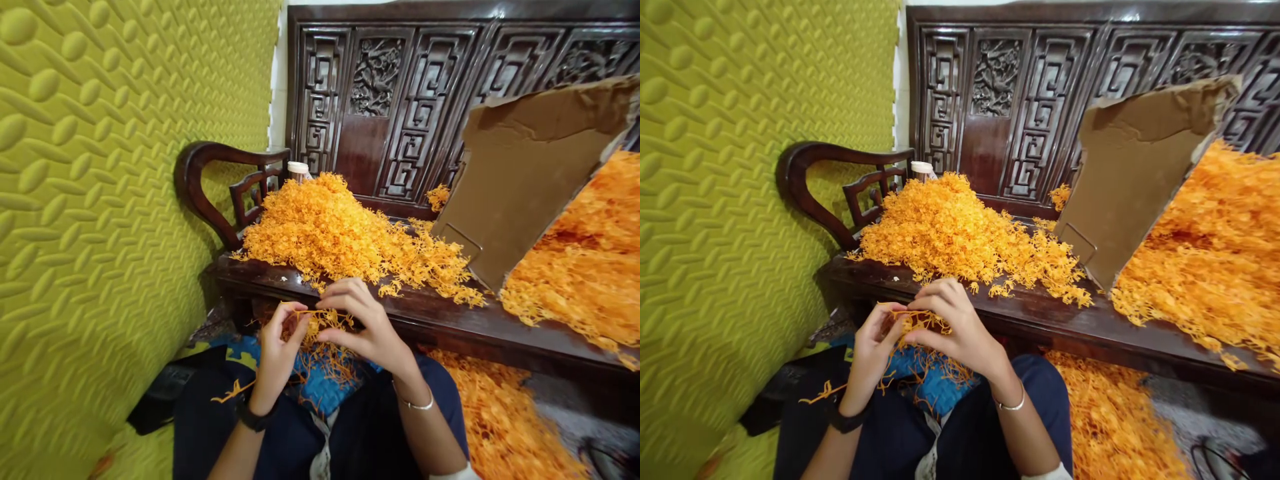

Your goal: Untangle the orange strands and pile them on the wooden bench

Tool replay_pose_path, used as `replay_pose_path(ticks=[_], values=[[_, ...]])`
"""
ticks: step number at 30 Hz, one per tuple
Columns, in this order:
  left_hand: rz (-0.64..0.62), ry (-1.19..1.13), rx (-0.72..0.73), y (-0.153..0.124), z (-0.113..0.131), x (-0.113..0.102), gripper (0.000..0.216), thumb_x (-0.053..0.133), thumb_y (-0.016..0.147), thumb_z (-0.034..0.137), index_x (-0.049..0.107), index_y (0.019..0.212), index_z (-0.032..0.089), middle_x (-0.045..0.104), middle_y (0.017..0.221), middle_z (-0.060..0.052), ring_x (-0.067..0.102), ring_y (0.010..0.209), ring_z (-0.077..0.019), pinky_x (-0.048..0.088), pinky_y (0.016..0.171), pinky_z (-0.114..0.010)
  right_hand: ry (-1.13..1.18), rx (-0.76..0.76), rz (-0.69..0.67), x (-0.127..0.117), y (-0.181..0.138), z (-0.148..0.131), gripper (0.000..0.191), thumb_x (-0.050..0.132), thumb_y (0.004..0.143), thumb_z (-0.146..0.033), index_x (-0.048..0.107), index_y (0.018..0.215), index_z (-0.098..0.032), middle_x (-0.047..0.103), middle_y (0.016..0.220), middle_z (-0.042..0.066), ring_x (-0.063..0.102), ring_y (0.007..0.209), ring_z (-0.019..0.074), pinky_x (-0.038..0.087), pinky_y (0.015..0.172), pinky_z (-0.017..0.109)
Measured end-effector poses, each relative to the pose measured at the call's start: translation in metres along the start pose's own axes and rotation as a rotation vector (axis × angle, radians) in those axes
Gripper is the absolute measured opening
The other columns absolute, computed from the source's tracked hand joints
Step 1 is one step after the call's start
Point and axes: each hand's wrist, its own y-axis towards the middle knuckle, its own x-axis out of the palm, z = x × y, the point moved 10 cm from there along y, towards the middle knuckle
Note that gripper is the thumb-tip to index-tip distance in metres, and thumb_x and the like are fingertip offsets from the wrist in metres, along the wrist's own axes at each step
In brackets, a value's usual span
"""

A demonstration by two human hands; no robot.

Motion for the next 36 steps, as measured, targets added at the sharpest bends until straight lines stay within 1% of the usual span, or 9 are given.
replay_pose_path(ticks=[3,5,8,10,15,18,21,28,36], values=[[-0.077,0.071,0.042,-0.003,0.004,0.008,0.019,0.054,0.086,0.032,0.056,0.089,0.013,0.06,0.085,-0.005,0.055,0.078,-0.0134,0.042,0.07,-0.021,-0.131,-0.12,-0.232,0.024,-0.002,-0.011,0.028,0.058,0.087,-0.027,0.057,0.115,-0.022,0.053,0.119,0.007,0.044,0.112,0.0184,0.035,0.095,0.037],[-0.143,0.113,0.037,-0.004,0.002,0.012,0.021,0.052,0.087,0.033,0.056,0.089,0.013,0.06,0.082,-0.004,0.054,0.073,-0.0123,0.041,0.065,-0.02,-0.149,-0.122,-0.251,0.026,-0.003,-0.009,0.02,0.054,0.09,-0.023,0.058,0.109,-0.02,0.057,0.109,0.006,0.047,0.103,0.0165,0.036,0.089,0.035],[-0.274,0.144,0.008,-0.007,-0.003,0.021,0.03,0.045,0.091,0.038,0.057,0.084,0.012,0.053,0.069,-0.001,0.047,0.06,-0.0094,0.035,0.056,-0.019,-0.098,-0.092,-0.101,0.009,-0.003,-0.003,0.007,0.058,0.087,-0.018,0.057,0.094,-0.018,0.059,0.088,0.004,0.049,0.086,0.0151,0.038,0.077,0.032],[-0.334,0.119,-0.008,-0.009,-0.004,0.027,0.035,0.042,0.093,0.04,0.057,0.082,0.012,0.047,0.062,0.001,0.041,0.055,-0.0081,0.031,0.052,-0.02,-0.029,-0.036,0.067,-0.01,-0.005,0.003,0.005,0.058,0.086,-0.014,0.055,0.089,-0.017,0.058,0.082,0.003,0.05,0.08,0.0145,0.039,0.073,0.031],[-0.357,0.02,-0.046,-0.022,-0.001,0.046,0.034,0.039,0.095,0.04,0.057,0.086,0.013,0.05,0.069,-0.001,0.041,0.057,-0.0073,0.031,0.054,-0.02,0.146,0.172,0.518,-0.051,-0.024,0.024,0.009,0.057,0.086,-0.012,0.055,0.079,-0.017,0.054,0.077,0.002,0.051,0.075,0.0129,0.041,0.069,0.029],[-0.402,-0.044,-0.071,-0.034,0.004,0.064,0.035,0.037,0.096,0.041,0.056,0.086,0.013,0.045,0.065,0.0,0.037,0.055,-0.0074,0.028,0.052,-0.021,0.22,0.196,0.722,-0.065,-0.041,0.024,0.009,0.058,0.085,-0.011,0.055,0.079,-0.018,0.053,0.078,0.002,0.051,0.076,0.0127,0.04,0.067,0.027],[-0.437,-0.087,-0.082,-0.043,0.011,0.073,0.034,0.037,0.096,0.04,0.056,0.086,0.013,0.046,0.067,-0.001,0.037,0.055,-0.0072,0.028,0.052,-0.021,0.282,0.191,0.858,-0.073,-0.054,0.018,0.009,0.058,0.084,-0.011,0.056,0.079,-0.018,0.052,0.079,0.003,0.05,0.079,0.0138,0.04,0.068,0.027],[-0.495,-0.083,-0.037,-0.058,0.028,0.073,0.03,0.038,0.096,0.034,0.058,0.083,0.015,0.038,0.059,0.002,0.035,0.052,-0.0063,0.026,0.05,-0.02,0.377,0.145,0.962,-0.076,-0.065,-0.005,0.012,0.052,0.086,-0.009,0.056,0.078,-0.017,0.046,0.074,0.003,0.047,0.078,0.0153,0.038,0.071,0.031],[-0.516,-0.034,-0.004,-0.063,0.036,0.074,0.03,0.039,0.096,0.034,0.06,0.083,0.017,0.049,0.063,0.0,0.044,0.056,-0.0066,0.032,0.054,-0.018,0.533,0.216,0.886,-0.073,-0.068,0.004,0.014,0.05,0.087,-0.017,0.05,0.074,-0.018,0.04,0.073,0.004,0.044,0.078,0.0163,0.036,0.072,0.031]])
